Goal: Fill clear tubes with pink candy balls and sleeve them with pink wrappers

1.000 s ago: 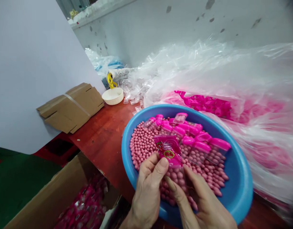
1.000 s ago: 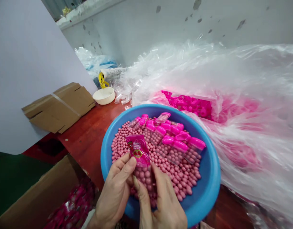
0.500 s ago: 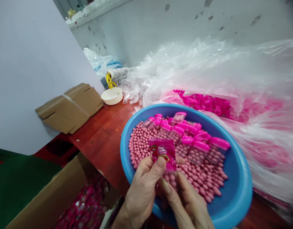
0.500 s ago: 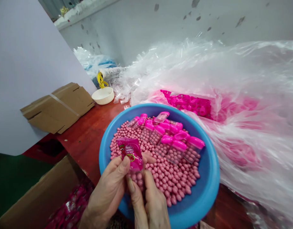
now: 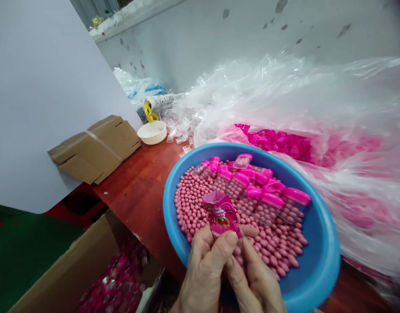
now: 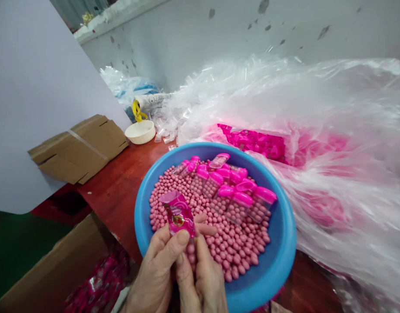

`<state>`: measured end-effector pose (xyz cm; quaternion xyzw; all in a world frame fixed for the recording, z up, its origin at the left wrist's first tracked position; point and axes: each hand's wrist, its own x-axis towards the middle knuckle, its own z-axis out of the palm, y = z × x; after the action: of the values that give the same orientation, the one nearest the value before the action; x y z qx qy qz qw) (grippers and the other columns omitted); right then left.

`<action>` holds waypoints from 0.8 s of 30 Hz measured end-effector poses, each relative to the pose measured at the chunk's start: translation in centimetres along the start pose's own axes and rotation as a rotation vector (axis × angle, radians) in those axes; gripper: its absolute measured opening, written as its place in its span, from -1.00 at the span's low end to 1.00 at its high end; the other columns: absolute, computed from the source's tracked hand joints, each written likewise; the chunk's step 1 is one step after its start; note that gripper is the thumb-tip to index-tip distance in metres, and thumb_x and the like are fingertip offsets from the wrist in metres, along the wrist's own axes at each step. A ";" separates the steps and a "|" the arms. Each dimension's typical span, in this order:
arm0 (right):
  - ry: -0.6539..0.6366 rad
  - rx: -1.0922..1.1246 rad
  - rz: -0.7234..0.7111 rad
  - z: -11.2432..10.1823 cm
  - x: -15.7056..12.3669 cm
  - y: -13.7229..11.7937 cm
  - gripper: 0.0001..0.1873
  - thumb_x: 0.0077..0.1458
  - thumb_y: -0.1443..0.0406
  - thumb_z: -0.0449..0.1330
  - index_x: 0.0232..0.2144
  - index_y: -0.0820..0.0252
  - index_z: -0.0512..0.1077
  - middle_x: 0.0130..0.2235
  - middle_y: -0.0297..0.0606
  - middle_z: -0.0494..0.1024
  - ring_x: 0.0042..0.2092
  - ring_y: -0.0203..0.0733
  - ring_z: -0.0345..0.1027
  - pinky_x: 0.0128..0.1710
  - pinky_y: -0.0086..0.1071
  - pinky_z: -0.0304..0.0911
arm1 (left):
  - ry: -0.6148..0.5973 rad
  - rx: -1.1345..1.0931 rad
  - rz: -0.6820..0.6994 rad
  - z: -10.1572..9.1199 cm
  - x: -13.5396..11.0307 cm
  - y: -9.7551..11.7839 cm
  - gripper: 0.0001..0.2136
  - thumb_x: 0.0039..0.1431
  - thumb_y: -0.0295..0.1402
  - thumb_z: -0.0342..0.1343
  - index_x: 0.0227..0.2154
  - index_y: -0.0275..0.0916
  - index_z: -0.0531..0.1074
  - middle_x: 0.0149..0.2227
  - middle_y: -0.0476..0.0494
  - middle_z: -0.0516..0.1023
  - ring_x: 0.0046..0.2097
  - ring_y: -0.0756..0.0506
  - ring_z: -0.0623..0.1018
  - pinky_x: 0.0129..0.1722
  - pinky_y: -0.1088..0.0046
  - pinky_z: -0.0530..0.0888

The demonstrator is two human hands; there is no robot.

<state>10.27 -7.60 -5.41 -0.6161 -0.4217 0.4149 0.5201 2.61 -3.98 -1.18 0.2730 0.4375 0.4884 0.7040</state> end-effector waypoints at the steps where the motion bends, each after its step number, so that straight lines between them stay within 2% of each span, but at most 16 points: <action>1: -0.005 -0.002 0.008 0.2 0.2 -0.3 -0.47 0.11 -0.01 0.13 0.03 0.16 0.42 -0.30 -0.18 0.62 -0.32 -0.09 0.51 -0.36 -0.38 0.41 | -0.007 -0.029 -0.016 0.0 0.0 0.0 -0.73 0.12 -0.20 0.17 -0.25 -0.29 0.59 -0.33 -0.16 0.59 -0.36 -0.02 0.44 -0.32 0.49 0.35; 4: 0.033 -0.050 0.016 0.7 0.6 -1.3 -0.47 0.08 -0.06 0.13 -0.06 0.18 0.43 -0.33 -0.18 0.62 -0.32 -0.08 0.51 -0.33 -0.35 0.39 | -0.047 -0.101 -0.062 0.1 0.2 0.4 -0.74 0.12 -0.25 0.17 -0.22 -0.33 0.58 -0.26 -0.22 0.59 -0.28 -0.07 0.50 -0.26 0.46 0.38; 7: 0.117 -0.080 0.027 1.1 0.6 -2.0 -0.42 0.12 -0.08 0.05 0.00 0.20 0.36 -0.14 -0.14 0.61 -0.16 -0.04 0.51 -0.20 -0.29 0.35 | -0.082 -0.133 -0.017 0.0 0.7 1.0 -0.78 0.12 -0.34 0.17 -0.17 -0.29 0.53 -0.25 -0.20 0.59 -0.19 -0.11 0.53 -0.19 0.43 0.41; 9: 0.152 -0.080 0.016 1.3 0.5 -2.3 -0.40 0.15 -0.05 0.04 0.10 0.19 0.29 0.00 -0.17 0.55 -0.03 -0.05 0.46 -0.09 -0.28 0.31 | -0.056 -0.132 0.097 -0.4 1.2 1.6 -0.77 0.14 -0.38 0.17 -0.12 -0.21 0.47 -0.21 -0.13 0.58 -0.14 -0.08 0.52 -0.13 0.45 0.40; 11: 0.151 -0.082 -0.006 1.4 0.4 -2.4 -0.41 0.17 -0.02 0.05 0.13 0.18 0.28 0.04 -0.22 0.53 0.02 -0.08 0.44 -0.05 -0.31 0.30 | 0.007 -0.073 0.250 -1.1 1.8 2.3 -0.74 0.15 -0.38 0.17 -0.07 -0.12 0.42 -0.16 -0.06 0.55 -0.12 -0.04 0.51 -0.10 0.49 0.38; 14: 0.115 -0.089 -0.023 1.2 0.3 -2.5 -0.43 0.17 0.01 0.07 0.11 0.20 0.33 -0.03 -0.24 0.58 -0.06 -0.09 0.50 -0.11 -0.33 0.35 | 0.071 0.133 0.487 -2.1 2.5 3.5 -0.75 0.12 -0.40 0.20 -0.11 -0.09 0.44 -0.20 0.00 0.53 -0.16 -0.02 0.50 -0.12 0.50 0.40; 16: 0.082 -0.079 -0.022 0.9 0.4 -2.4 -0.46 0.17 0.02 0.08 0.09 0.17 0.37 -0.08 -0.25 0.61 -0.13 -0.08 0.53 -0.17 -0.33 0.38 | 0.094 0.322 0.577 -2.5 2.8 4.5 -0.83 0.09 -0.42 0.23 -0.22 -0.12 0.50 -0.24 -0.01 0.55 -0.19 -0.03 0.49 -0.14 0.50 0.39; 19: 0.084 -0.093 -0.010 0.4 0.5 -1.8 -0.48 0.11 0.01 0.15 0.07 0.07 0.40 -0.03 -0.23 0.58 -0.11 -0.04 0.52 -0.20 -0.33 0.41 | 0.053 0.532 0.554 -2.7 3.1 6.1 -0.98 0.05 -0.41 0.25 -0.41 -0.21 0.54 -0.36 -0.04 0.54 -0.27 -0.06 0.48 -0.19 0.46 0.37; 22: 0.101 -0.121 -0.006 0.0 0.5 -1.0 -0.49 0.07 0.05 0.20 0.07 0.00 0.39 0.00 -0.24 0.56 -0.07 0.01 0.50 -0.18 -0.29 0.41 | -0.057 0.599 0.540 -2.9 3.4 7.5 -0.92 0.03 -0.42 0.26 -0.53 -0.23 0.51 -0.45 -0.05 0.49 -0.31 -0.08 0.44 -0.21 0.42 0.33; 24: 0.078 -0.113 -0.063 -0.1 0.5 -0.7 -0.52 0.09 0.09 0.19 0.07 -0.03 0.39 0.00 -0.25 0.55 -0.10 0.02 0.52 -0.17 -0.26 0.40 | -0.150 0.604 0.492 -3.2 3.5 8.1 -0.88 0.04 -0.41 0.24 -0.57 -0.23 0.49 -0.43 -0.06 0.47 -0.30 -0.08 0.42 -0.21 0.41 0.31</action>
<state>10.47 -7.14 -4.74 -0.6465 -0.4433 0.3494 0.5133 -3.31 2.19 2.66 0.5994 0.4306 0.4705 0.4838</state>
